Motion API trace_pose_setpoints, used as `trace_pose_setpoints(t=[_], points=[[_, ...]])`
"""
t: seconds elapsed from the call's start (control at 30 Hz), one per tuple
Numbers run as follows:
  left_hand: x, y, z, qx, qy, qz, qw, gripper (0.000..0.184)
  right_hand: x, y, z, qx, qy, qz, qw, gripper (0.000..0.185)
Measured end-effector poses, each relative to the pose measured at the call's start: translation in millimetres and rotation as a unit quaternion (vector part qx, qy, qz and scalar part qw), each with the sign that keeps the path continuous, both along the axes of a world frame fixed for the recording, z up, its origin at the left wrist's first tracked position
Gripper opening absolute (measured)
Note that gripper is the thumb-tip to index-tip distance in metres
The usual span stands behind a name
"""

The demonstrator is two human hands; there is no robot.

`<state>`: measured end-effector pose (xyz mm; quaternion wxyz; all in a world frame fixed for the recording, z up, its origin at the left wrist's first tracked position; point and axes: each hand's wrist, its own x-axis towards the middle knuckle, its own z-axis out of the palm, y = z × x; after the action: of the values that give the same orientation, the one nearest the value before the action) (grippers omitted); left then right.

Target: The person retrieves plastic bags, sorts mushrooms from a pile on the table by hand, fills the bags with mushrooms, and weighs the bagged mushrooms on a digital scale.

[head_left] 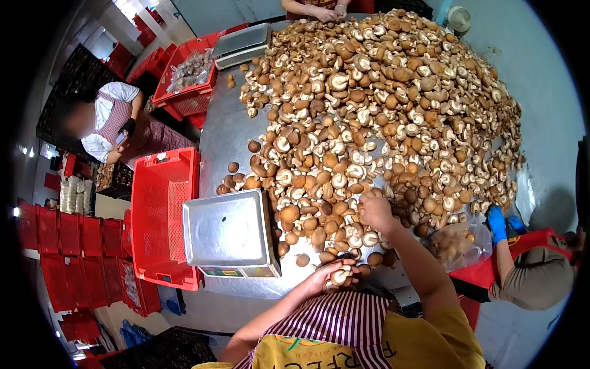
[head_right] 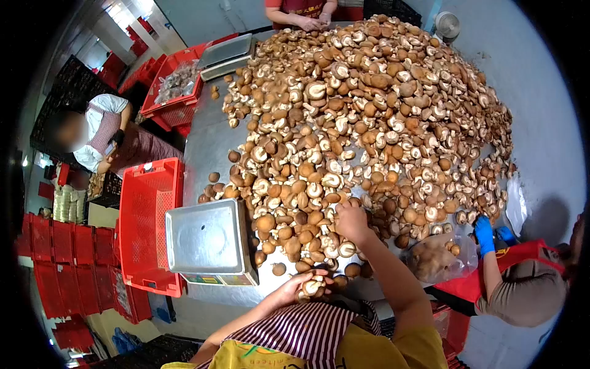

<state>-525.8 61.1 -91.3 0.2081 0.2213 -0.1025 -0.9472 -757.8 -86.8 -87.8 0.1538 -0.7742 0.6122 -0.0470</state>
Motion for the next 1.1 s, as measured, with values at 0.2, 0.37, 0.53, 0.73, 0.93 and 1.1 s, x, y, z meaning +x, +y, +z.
trace_pose_setpoints(t=[0.2,0.37,0.53,0.73,0.93,1.1], points=[[3.1,1.5,6.1,0.01,0.009,0.002,1.0,0.058,-17.4,-0.1,6.6,0.003,-0.109,-0.034,0.993,0.029],[4.5,4.8,3.2,-0.009,0.001,0.012,1.0,0.065,-24.1,22.7,46.5,0.046,-0.457,-0.213,0.862,0.021],[-3.2,-0.9,9.0,0.036,0.068,0.042,0.996,0.073,-8.9,72.4,89.8,0.13,-0.422,0.062,0.895,0.018],[-1.1,-2.6,-2.1,-0.018,0.033,-0.014,0.999,0.056,-17.8,45.6,71.0,0.026,-0.331,-0.113,0.936,0.024],[0.8,-1.6,-2.2,0.002,0.04,0.013,0.999,0.057,-2.3,29.2,9.9,-0.089,0.013,0.075,0.993,0.027],[4.4,5.0,-7.4,0.02,0.05,0.048,0.997,0.059,-10.9,24.6,32.8,-0.071,-0.147,-0.022,0.986,0.03]])
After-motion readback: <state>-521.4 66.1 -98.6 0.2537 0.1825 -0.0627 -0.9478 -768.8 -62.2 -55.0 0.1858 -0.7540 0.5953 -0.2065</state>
